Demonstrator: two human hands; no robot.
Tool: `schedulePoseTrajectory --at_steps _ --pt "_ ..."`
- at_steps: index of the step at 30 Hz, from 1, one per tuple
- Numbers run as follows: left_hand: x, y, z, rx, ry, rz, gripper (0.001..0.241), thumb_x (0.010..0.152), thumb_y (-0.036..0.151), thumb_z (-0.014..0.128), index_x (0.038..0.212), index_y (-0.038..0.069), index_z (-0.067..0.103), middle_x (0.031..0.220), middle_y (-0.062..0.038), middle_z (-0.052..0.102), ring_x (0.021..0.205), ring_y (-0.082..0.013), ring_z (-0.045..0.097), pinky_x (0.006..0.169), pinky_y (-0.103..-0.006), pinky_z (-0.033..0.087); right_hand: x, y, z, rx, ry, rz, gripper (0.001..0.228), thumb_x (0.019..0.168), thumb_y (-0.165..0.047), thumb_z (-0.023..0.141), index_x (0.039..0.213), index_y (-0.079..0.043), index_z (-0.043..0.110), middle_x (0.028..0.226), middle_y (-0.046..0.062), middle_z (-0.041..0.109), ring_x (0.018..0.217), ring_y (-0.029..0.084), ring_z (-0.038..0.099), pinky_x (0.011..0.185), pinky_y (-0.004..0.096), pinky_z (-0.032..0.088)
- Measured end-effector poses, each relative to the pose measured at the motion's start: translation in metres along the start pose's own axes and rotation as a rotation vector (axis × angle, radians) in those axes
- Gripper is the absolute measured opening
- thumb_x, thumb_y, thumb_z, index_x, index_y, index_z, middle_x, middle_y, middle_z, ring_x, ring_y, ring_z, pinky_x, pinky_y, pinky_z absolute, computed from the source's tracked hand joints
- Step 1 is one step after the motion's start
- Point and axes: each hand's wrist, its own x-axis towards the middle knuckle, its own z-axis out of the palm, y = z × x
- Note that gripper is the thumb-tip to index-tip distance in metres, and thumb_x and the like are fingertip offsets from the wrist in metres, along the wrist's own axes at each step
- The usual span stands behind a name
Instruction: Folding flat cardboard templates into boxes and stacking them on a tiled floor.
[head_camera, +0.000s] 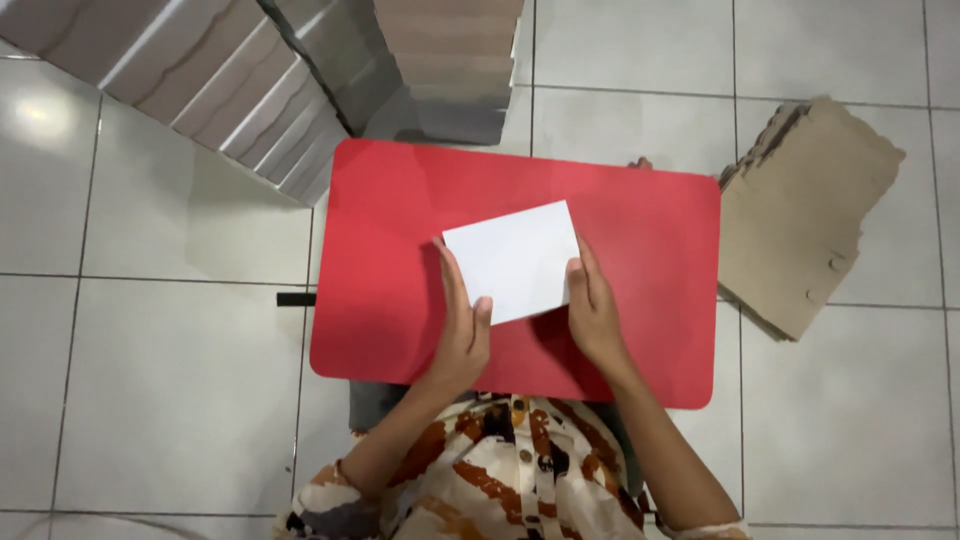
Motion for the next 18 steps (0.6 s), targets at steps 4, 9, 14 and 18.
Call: schedulePoseTrajectory --at_steps 4,9,14,18 --pt "0.001 0.008 -0.001 -0.038 0.002 -0.046 0.07 0.111 0.014 0.034 0.159 -0.005 -0.013 0.167 -0.026 -0.018 0.154 -0.0416 -0.014 0.125 -0.0542 -0.007 -0.001 -0.007 0.0 -0.005 -0.003 -0.002 0.057 0.111 -0.032 0.027 0.159 -0.003 0.033 0.161 0.022 0.04 0.15 0.037 0.035 0.124 0.054 0.027" --pt "0.013 0.021 -0.004 -0.209 -0.032 -0.087 0.077 0.11 0.013 0.034 0.155 -0.004 -0.026 0.165 -0.029 -0.022 0.152 -0.0428 -0.02 0.124 -0.056 -0.011 0.0 -0.002 -0.009 0.072 0.011 0.092 0.053 0.11 -0.032 0.032 0.156 -0.005 0.038 0.156 0.024 0.045 0.147 0.042 0.038 0.122 0.059 0.029" --pt "0.05 0.021 -0.002 -0.039 -0.217 -0.131 0.08 0.109 0.023 0.041 0.159 -0.004 -0.015 0.166 -0.032 -0.013 0.154 -0.0442 -0.01 0.125 -0.0545 -0.003 0.013 0.039 -0.031 0.101 0.167 0.096 0.047 0.111 -0.032 0.038 0.149 -0.006 0.043 0.15 0.024 0.049 0.145 0.041 0.041 0.121 0.059 0.03" --pt "0.1 0.005 0.031 0.01 -0.379 -0.219 0.087 0.107 0.039 0.045 0.162 0.001 -0.01 0.167 -0.033 -0.004 0.155 -0.0477 0.001 0.125 -0.0562 0.009 0.028 0.021 -0.056 0.113 0.296 0.106 0.047 0.111 -0.032 0.038 0.149 -0.006 0.043 0.15 0.022 0.048 0.145 0.041 0.04 0.12 0.059 0.03"
